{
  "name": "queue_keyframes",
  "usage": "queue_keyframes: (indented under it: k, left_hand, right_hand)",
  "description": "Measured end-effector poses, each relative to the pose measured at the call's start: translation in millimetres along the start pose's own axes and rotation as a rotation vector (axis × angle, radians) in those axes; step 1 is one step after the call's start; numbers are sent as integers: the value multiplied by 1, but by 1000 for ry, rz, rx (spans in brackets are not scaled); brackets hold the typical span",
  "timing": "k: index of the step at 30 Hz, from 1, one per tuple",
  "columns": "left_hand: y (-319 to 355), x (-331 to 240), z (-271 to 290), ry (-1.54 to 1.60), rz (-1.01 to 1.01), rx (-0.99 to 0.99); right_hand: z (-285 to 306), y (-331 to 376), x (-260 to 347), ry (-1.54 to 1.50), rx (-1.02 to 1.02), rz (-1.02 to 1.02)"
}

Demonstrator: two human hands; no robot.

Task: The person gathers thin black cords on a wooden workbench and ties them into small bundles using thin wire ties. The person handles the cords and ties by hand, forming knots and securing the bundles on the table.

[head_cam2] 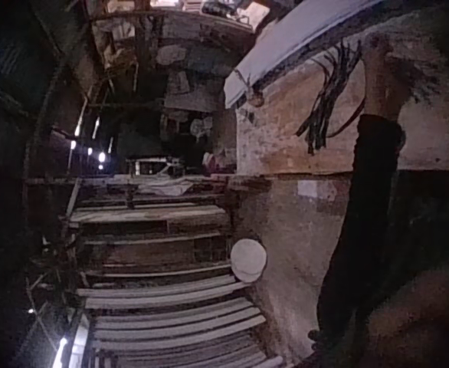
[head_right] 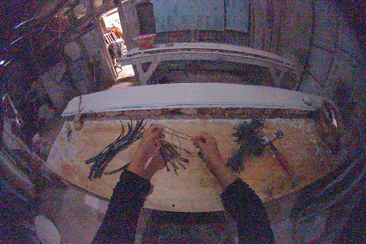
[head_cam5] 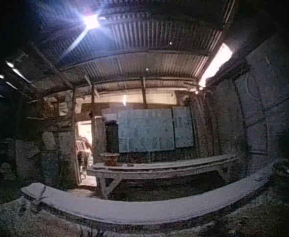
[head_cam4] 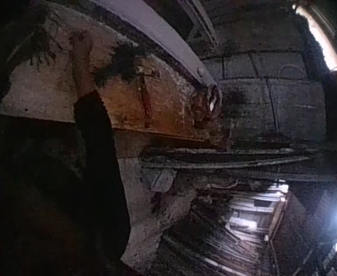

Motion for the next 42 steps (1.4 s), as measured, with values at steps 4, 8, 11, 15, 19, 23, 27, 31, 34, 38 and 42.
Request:
queue_keyframes:
  k: [4, 8, 11, 15, 19, 23, 27, 31, 34, 38, 42]
  left_hand:
    - [-9, 13, 17, 145, 26, -146]
    - [18, -1, -8, 319, 186, -259]
    - [13, -12, 7, 150, -50, -235]
    - [42, -29, -25, 362, 146, -347]
    - [-2, -1, 17, 27, -44, -294]
    - [-7, 1, 32, -201, -126, -324]
    - [-7, -4, 20, -284, -236, -358]
    - [1, -19, 22, -486, -374, -375]
    - [-4, -30, 19, -677, -350, -293]
    - [4, -50, 43, -509, -380, -252]
    - [28, -72, 65, -1155, -143, -257]
  right_hand:
    - [-32, 21, 8, 100, 206, 17]
    - [-47, 42, 13, 66, 317, -28]
    - [-59, 50, 21, 16, 379, -6]
    - [-54, 51, 21, 51, 350, 4]
    - [-58, 57, 17, -5, 351, -118]
    - [-65, 64, 22, -48, 395, -187]
    - [-65, 70, 23, -127, 422, -235]
    - [-68, 69, 28, -104, 442, -144]
    - [-54, 45, 7, 32, 328, 100]
    - [-35, 38, 38, 546, 101, 432]
    - [-16, 15, 11, 562, -32, 280]
Point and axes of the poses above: each hand's wrist, its own y-axis away from the middle knuckle, its own z-axis out of the back of the hand, x = y × z, the point moved 8 cm from there along -y, towards the middle knuckle, and after that the axes turned 4 degrees about -z, right-handed, at the moved point
